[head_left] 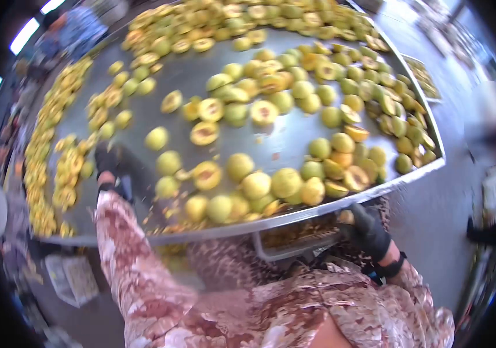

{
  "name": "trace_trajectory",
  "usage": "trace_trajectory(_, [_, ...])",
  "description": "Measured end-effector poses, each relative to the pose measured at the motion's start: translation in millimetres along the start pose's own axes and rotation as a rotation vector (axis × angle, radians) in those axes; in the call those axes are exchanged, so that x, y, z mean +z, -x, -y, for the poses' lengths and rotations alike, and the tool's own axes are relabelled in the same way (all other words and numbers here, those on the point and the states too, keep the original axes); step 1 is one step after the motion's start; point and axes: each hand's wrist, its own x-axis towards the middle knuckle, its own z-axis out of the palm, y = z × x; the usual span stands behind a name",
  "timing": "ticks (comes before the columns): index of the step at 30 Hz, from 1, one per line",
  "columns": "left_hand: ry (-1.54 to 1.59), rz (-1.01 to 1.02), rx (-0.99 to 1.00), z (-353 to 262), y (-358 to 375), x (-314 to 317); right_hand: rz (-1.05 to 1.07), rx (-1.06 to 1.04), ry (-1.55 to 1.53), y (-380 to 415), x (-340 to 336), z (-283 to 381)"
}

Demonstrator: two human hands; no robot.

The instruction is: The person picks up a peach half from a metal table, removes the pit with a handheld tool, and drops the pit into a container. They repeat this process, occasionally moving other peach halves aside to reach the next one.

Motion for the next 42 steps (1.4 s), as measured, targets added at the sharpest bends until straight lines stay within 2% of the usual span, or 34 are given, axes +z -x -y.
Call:
trace_trajectory(1, [-0.093, 0.075, -0.033, -20.7, -5.0, -7.8, -0.064, 0.021, 0.013, 1.2, 5.5, -3.6])
trace_trajectory(2, [0.025, 0.24, -0.138, -84.8, 16.5, -66.3, -0.114, 0.03, 0.015, 3.3, 10.2, -5.4])
trace_trajectory(3, [0.162, 0.194, -0.185, -83.2, 25.6, -60.3, -0.057, 0.054, 0.006, 4.1, 10.6, -6.0])
trace_trajectory(4, [-0.026, 0.1, -0.026, -52.0, 26.5, -31.8, -0.007, 0.065, -0.011, 3.0, 8.2, -8.1])
trace_trajectory(6, [-0.661, 0.114, 0.288, -38.3, 48.0, -27.3, -0.021, -0.003, -0.03, 3.7, 5.1, -7.0])
trace_trajectory(7, [-0.36, 0.123, 0.041, -58.1, 65.1, -48.9, -0.04, -0.028, -0.047, 2.4, 0.9, -4.4])
trace_trajectory(8, [-0.236, 0.041, 0.133, -53.5, 87.4, -52.8, -0.052, -0.048, -0.051, 5.4, -4.9, -2.9])
trace_trajectory(9, [-0.242, 0.012, 0.189, -46.8, 106.8, -58.0, -0.049, -0.035, -0.029, 8.4, -8.9, -4.9])
trace_trajectory(10, [-0.649, -0.082, 0.453, -18.0, 120.8, -44.4, -0.083, -0.05, -0.044, 11.3, -12.5, -8.2])
trace_trajectory(11, [-0.078, -0.026, 0.218, -54.4, 145.6, -88.3, -0.122, -0.063, -0.057, 14.4, -14.2, -11.5])
trace_trajectory(12, [0.031, -0.302, 0.327, -64.8, 169.2, -102.9, -0.157, -0.07, -0.074, 18.3, -14.5, -15.0])
trace_trajectory(13, [-0.229, -0.339, 0.46, -69.2, 188.9, -132.4, -0.186, -0.09, -0.085, 20.8, -15.1, -20.9])
trace_trajectory(14, [-0.158, -0.146, 0.369, -63.8, 208.7, -151.4, -0.198, -0.067, -0.098, 26.6, -16.2, -26.4])
trace_trajectory(15, [0.254, -0.115, -0.096, -156.2, 233.3, -220.4, -0.202, -0.047, -0.115, 31.9, -17.3, -31.3])
trace_trajectory(16, [0.663, -0.24, -0.344, -228.4, 257.2, -259.7, -0.202, -0.041, -0.136, 32.6, -18.7, -36.0])
trace_trajectory(17, [0.357, 0.061, -0.255, -181.8, 275.3, -262.1, -0.219, 0.008, -0.154, 33.5, -19.2, -37.6])
trace_trajectory(20, [0.144, 0.319, 0.015, -186.6, 283.4, -273.0, -0.209, -0.037, -0.055, 26.7, -31.3, -39.5])
trace_trajectory(22, [0.139, 0.215, -0.155, -202.7, 230.9, -261.0, -0.239, -0.055, 0.048, 11.9, -51.9, -55.9])
trace_trajectory(24, [0.462, 0.168, -0.126, -257.6, 179.3, -248.1, -0.311, -0.019, 0.147, -9.1, -74.1, -85.5])
trace_trajectory(26, [0.591, 0.224, 0.222, -389.7, 127.5, -266.4, -0.419, 0.04, 0.315, -39.6, -104.3, -127.9])
trace_trajectory(27, [0.697, 0.322, 0.302, -419.6, 107.6, -253.0, -0.584, -0.1, 0.345, -58.6, -116.9, -157.2])
trace_trajectory(28, [0.794, 0.305, 0.49, -448.0, 92.9, -221.0, -0.458, 0.255, 0.505, -78.2, -129.9, -176.8])
trace_trajectory(29, [0.893, 0.302, 0.681, -472.8, 78.2, -186.3, -0.535, 0.264, 0.373, -82.6, -150.0, -196.9])
trace_trajectory(30, [1.021, 0.365, 0.864, -498.2, 62.6, -155.1, -0.574, 0.269, 0.492, -96.0, -170.6, -209.2])
trace_trajectory(32, [1.121, 0.61, 0.687, -551.1, 82.1, -149.1, -0.463, 0.571, 0.388, -120.5, -193.7, -210.6])
trace_trajectory(34, [1.238, 0.801, 0.549, -591.4, 103.1, -167.2, -0.202, 0.57, 0.416, -147.8, -158.7, -262.3])
trace_trajectory(35, [1.251, 0.857, 0.478, -603.0, 107.9, -165.4, -0.281, 0.565, 0.448, -143.9, -128.0, -258.1])
trace_trajectory(36, [1.26, 0.917, 0.412, -613.0, 113.4, -164.1, -0.262, 0.56, 0.415, -140.0, -112.7, -243.7])
trace_trajectory(37, [1.267, 0.891, 0.378, -615.3, 118.7, -166.1, -0.242, 0.555, 0.381, -136.1, -97.4, -229.1])
trace_trajectory(38, [1.287, 0.91, 0.366, -617.3, 123.7, -172.7, -0.125, 0.537, 0.278, -133.4, -93.1, -215.8])
trace_trajectory(41, [1.319, 0.938, 0.342, -615.3, 138.3, -191.3, -0.137, 0.563, 0.258, -131.0, -80.5, -203.3])
trace_trajectory(42, [1.466, 0.964, 0.201, -610.8, 145.6, -184.6, -0.192, 0.571, 0.174, -129.5, -86.9, -185.0])
